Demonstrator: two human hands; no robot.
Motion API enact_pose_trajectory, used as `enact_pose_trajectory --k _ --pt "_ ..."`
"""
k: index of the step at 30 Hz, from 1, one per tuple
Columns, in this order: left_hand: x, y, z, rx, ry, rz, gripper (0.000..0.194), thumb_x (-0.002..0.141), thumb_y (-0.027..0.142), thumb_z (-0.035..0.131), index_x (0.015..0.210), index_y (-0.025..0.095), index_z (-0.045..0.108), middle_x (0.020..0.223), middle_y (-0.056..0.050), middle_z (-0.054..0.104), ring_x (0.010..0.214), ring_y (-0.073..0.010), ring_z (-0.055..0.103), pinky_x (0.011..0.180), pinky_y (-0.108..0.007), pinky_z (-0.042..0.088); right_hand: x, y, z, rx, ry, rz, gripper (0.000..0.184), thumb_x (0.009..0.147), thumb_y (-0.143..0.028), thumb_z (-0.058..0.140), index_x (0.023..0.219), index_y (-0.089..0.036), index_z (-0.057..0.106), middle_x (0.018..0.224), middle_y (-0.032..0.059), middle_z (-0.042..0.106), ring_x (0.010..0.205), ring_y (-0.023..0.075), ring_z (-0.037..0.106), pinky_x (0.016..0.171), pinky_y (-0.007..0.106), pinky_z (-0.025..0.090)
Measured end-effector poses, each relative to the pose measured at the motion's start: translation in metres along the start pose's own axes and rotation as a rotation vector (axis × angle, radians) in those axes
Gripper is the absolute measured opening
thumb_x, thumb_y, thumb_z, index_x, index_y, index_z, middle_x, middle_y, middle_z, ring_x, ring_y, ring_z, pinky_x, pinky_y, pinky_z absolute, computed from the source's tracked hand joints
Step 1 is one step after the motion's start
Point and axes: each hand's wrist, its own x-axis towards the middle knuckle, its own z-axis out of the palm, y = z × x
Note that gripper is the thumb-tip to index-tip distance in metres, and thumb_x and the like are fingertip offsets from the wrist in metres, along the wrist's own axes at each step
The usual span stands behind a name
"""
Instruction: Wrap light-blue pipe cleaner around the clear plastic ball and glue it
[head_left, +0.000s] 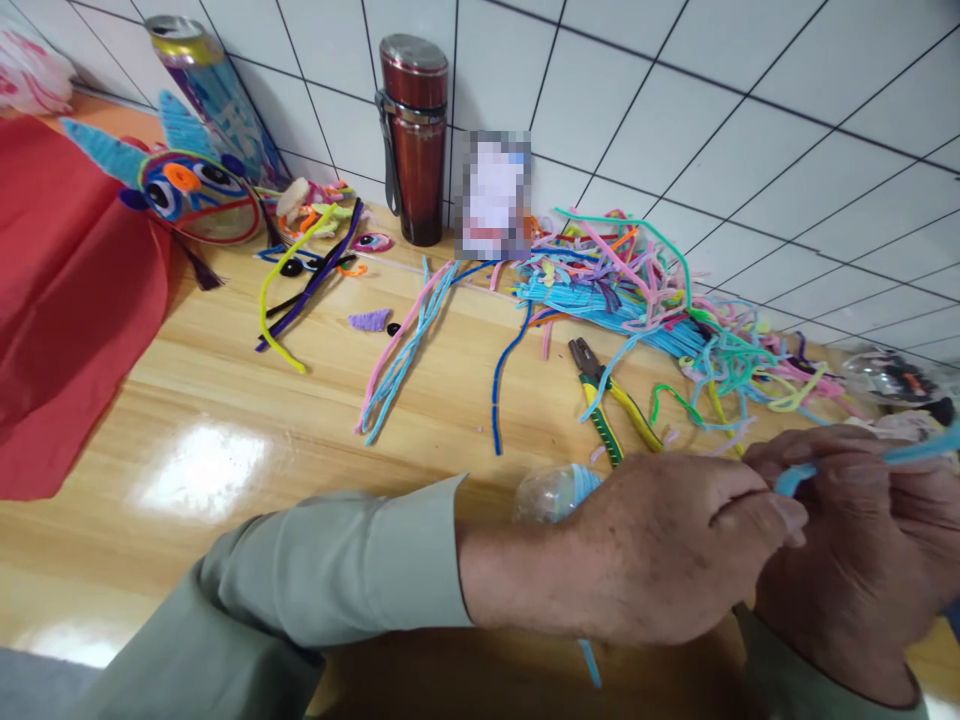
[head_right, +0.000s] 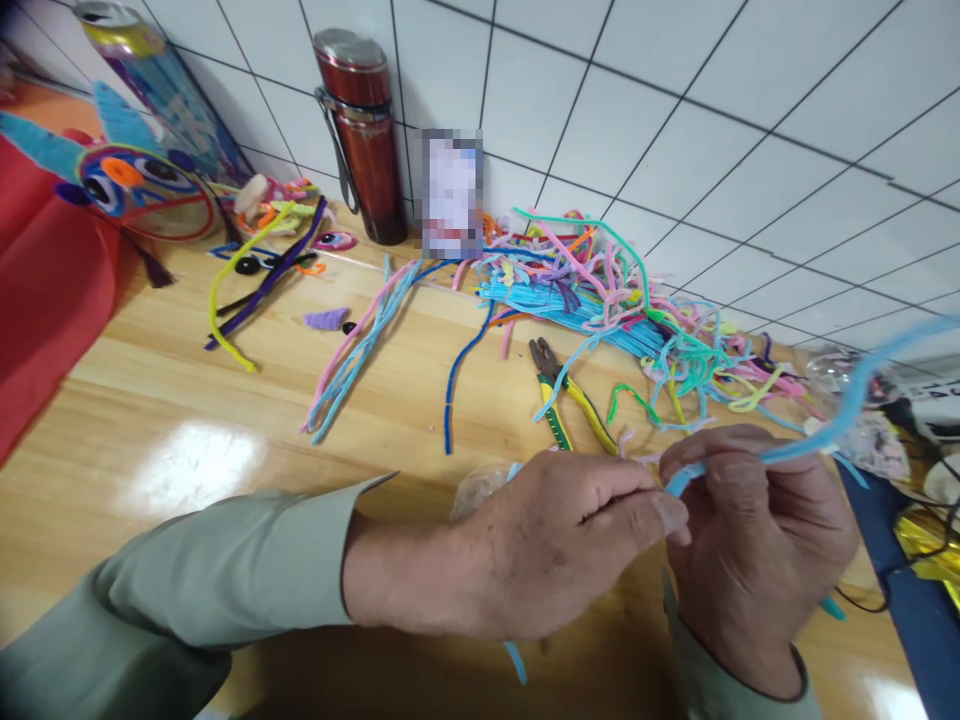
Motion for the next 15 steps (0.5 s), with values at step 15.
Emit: enact_pose_trajectory --k 15 --pt "-0.0001 0.0001 -0.004 0.002 -0.011 0.07 0.042 0.107 0.033 0.06 0.069 0.019 0.047 0.07 0.005 0.049 0.07 -0.0102 0.048 0.064 -0.025 0.035 0.0025 0.0037 -0.0076 0.177 -0.137 0.006 0.007 0.065 -0.026 0.084 0.064 -0.024 0.078 0.061 0.0022 0.064 0.056 0.0204 0.057 0.055 0.037 0.048"
